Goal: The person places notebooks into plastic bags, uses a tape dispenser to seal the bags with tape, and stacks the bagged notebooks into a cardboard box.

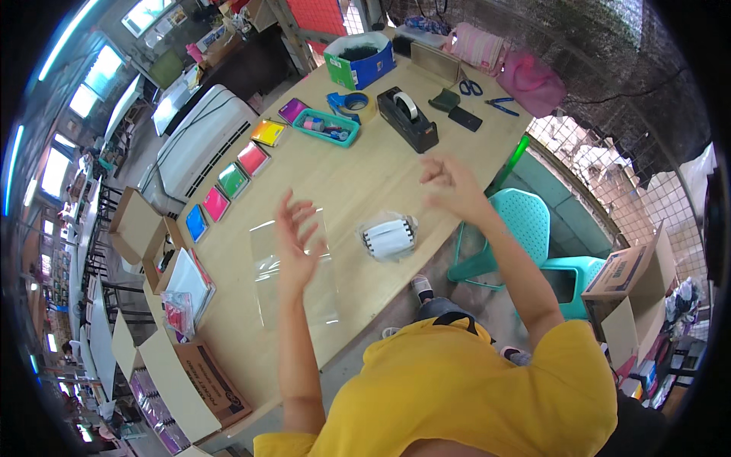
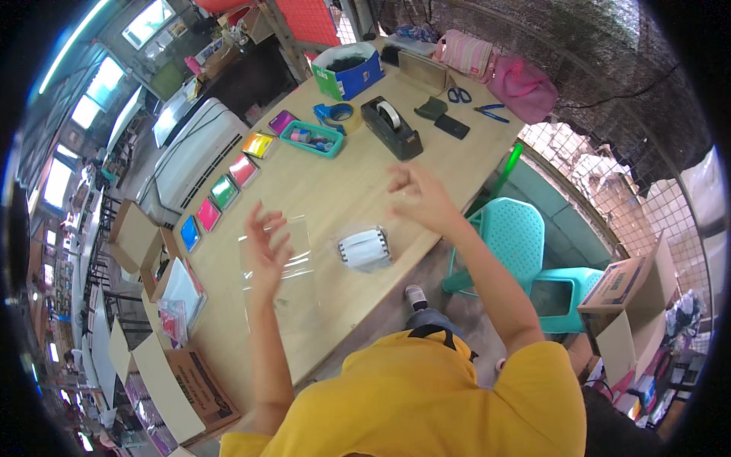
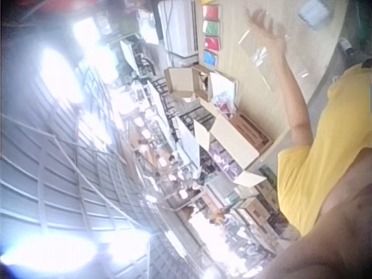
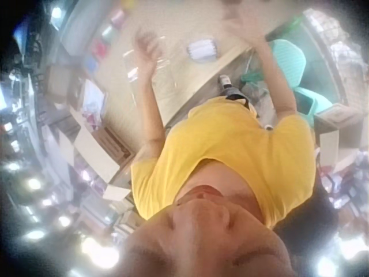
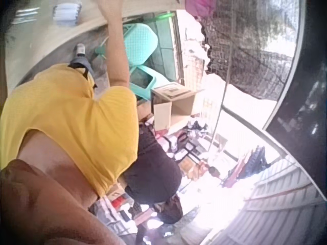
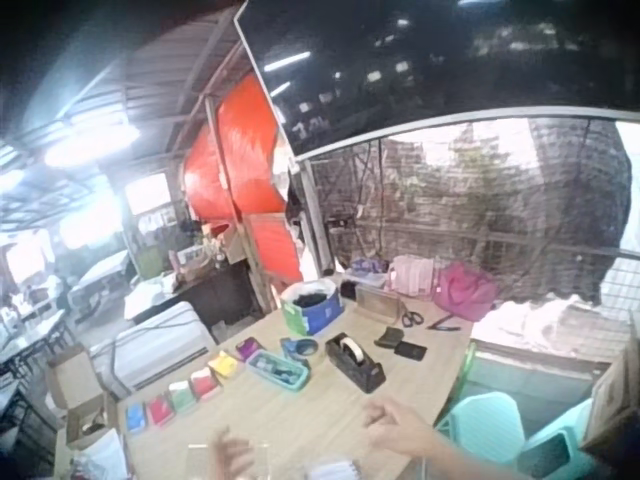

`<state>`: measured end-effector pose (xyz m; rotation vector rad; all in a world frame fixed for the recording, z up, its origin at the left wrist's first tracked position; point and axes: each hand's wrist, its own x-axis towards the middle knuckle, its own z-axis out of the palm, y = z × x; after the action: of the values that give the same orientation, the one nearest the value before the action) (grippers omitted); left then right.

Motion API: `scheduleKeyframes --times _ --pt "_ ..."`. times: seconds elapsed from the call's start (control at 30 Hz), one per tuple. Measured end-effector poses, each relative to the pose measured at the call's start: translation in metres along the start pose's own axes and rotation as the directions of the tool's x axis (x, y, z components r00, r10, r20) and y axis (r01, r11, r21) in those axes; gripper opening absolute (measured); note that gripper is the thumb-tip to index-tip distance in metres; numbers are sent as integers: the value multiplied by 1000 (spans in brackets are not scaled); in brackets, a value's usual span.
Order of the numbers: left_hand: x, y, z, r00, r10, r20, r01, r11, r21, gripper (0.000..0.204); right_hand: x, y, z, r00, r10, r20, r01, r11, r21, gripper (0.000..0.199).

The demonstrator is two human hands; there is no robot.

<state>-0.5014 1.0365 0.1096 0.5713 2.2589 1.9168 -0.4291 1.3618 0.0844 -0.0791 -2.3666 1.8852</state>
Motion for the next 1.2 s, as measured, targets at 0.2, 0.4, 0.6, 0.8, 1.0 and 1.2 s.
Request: scheduleKeyframes --times 0.2,0.4,0.6,0.8,1.0,1.2 --pt "-33 -131 75 984 0 176 0 1000 -2 95 -26 117 119 965 -175 194 118 955 274 117" --pt "-40 -152 71 990 -19 137 54 964 -259 91 -15 125 138 958 -119 262 75 982 172 118" --pt "-76 -126 96 925 108 -364 -109 994 17 97 -27 23 104 917 -397 33 370 818 -441 75" --pt "-85 -118 100 898 307 -317 -146 884 444 99 -25 -20 86 788 -554 270 580 517 -630 28" --pt "-87 -112 76 932 341 -125 -226 815 533 93 -6 -46 72 939 -343 -37 300 864 -404 28" --pt "-89 -123 96 863 222 -454 -96 954 283 101 -23 -49 94 818 -405 409 565 431 -704 24"
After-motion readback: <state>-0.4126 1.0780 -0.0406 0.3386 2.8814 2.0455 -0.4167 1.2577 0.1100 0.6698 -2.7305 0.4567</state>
